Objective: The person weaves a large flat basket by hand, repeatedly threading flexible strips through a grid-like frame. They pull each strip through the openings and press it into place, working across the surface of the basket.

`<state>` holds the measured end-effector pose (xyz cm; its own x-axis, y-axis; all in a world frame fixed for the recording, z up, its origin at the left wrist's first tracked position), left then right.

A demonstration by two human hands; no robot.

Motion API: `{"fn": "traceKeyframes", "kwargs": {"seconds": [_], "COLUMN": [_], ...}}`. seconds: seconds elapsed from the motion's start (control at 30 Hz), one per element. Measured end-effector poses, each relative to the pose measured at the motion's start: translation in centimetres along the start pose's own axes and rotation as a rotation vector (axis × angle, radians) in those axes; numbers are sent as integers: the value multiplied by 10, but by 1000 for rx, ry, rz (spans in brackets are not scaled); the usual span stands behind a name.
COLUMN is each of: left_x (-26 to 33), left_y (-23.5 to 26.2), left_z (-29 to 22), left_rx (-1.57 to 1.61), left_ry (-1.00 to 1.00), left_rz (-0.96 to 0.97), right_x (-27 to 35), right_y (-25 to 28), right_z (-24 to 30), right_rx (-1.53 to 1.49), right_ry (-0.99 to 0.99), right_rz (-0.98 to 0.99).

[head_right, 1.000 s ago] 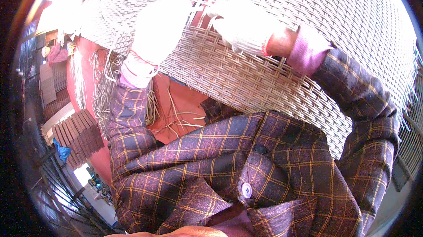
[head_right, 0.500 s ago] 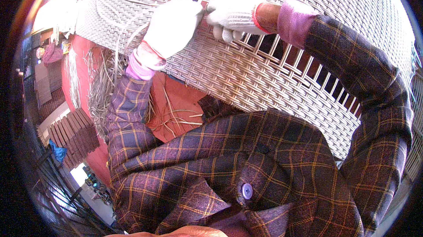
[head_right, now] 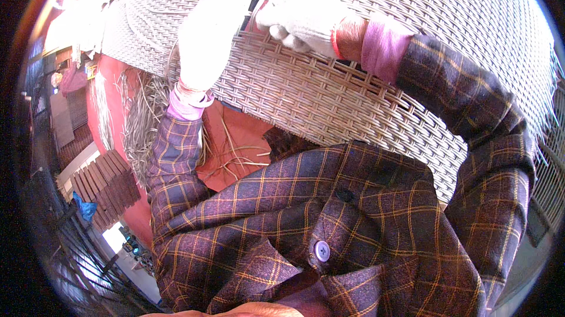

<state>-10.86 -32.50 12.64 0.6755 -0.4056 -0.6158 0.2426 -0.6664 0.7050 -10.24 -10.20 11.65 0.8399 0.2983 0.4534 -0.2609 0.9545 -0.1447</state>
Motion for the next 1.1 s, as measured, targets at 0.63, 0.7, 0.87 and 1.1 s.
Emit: {"fn": "traceKeyframes", "kwargs": {"seconds": [0.63, 0.7, 0.87, 1.1], "left_x": [2, 9, 14, 14], "left_y": [-25, -33, -34, -25], "left_z": [-36, -27, 7, -15], "left_rx": [-347, -363, -148, 42], "left_ry": [-18, 11, -362, -118], "left_rz": [609, 748, 430, 106], "right_x": [25, 18, 9, 8], "right_y": [26, 26, 25, 28], "right_z": [14, 13, 1, -4], "right_rx": [666, 566, 475, 172], "right_ry": [-17, -122, -150, -185], "right_rz": [131, 124, 114, 94]}}
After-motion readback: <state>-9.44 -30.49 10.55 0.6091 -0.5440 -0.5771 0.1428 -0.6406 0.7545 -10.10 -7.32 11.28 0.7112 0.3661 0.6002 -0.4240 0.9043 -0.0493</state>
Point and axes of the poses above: each hand's wrist, its own x-axis away from the middle knuckle, its own y-axis out of the back of the hand, z = x × y, the point moved 1 cm from there along -x, towards the middle knuckle, and after that the axes turned 9 degrees about -z, right-handed, at the moved point
